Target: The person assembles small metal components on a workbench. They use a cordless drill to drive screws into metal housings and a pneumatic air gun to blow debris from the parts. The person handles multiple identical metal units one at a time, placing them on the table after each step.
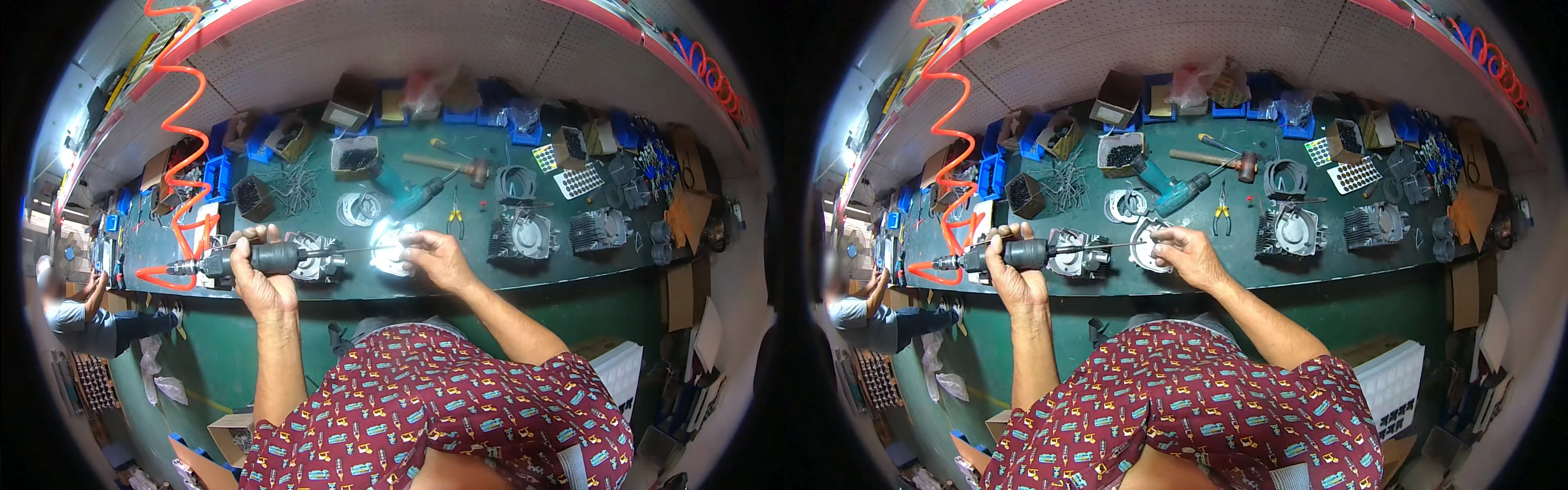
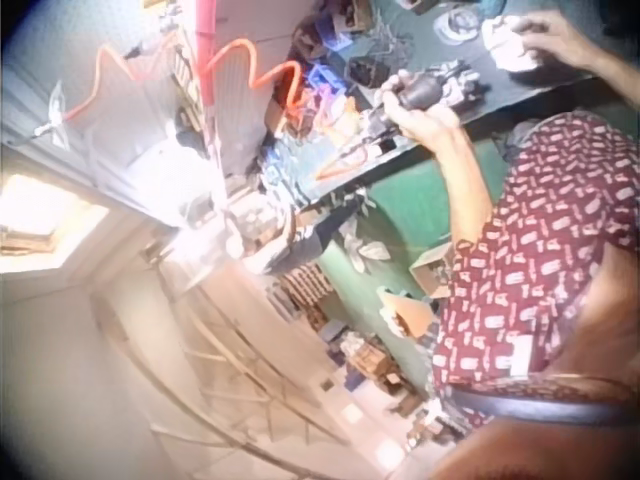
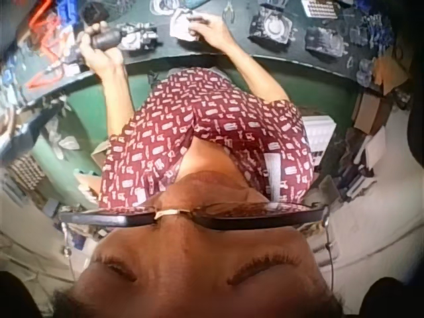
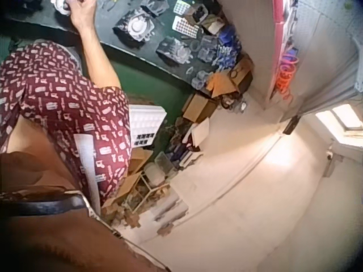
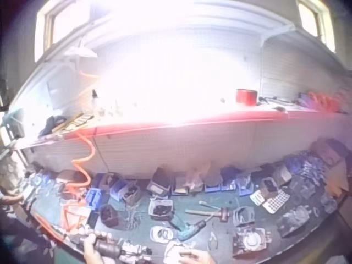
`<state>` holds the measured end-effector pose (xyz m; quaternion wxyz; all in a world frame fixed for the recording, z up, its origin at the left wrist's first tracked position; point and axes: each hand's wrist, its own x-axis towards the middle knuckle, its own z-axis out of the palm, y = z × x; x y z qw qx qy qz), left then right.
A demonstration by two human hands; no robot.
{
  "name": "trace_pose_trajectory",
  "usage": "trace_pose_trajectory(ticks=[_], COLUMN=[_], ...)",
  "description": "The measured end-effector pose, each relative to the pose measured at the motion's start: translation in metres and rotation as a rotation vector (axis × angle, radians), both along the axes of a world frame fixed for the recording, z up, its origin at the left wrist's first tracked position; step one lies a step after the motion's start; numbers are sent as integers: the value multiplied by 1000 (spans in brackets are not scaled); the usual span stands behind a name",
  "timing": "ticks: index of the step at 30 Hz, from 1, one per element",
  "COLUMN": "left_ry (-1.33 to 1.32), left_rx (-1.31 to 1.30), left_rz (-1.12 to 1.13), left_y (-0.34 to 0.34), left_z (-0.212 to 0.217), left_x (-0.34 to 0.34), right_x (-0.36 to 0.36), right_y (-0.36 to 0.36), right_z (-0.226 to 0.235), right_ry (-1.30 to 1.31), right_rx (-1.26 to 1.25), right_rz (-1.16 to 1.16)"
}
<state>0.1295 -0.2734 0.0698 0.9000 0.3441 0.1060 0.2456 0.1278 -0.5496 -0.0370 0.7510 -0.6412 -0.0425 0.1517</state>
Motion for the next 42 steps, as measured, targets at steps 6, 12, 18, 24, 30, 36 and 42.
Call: trace_pose_trajectory(ticks=[6, 12, 18, 24, 30, 36, 42], left_ry=[43, 38, 75, 105, 101, 139, 113], left_rx=[-69, -64, -108, -243, -372, -377, -405], left_rz=[8, 1, -24, -18, -10, 34, 62], left_y=[0, 0, 14, 36, 56, 57, 63], left_z=[-5, -7, -13, -25, -37, -33, -39], left_x=[3, 0, 4, 8, 6, 4, 1], right_x=[-3, -3, 8, 13, 28, 47, 49], right_y=[1, 0, -9, -2, -9, 8, 27], right_z=[2, 7, 28, 42, 14, -44, -48], right_ry=[-32, 8, -435, 112, -116, -1048, -1213], right_rx=[2, 63, -244, 211, -147, -1093, -1241], right_rz=[17, 45, 111, 139, 174, 625, 746])
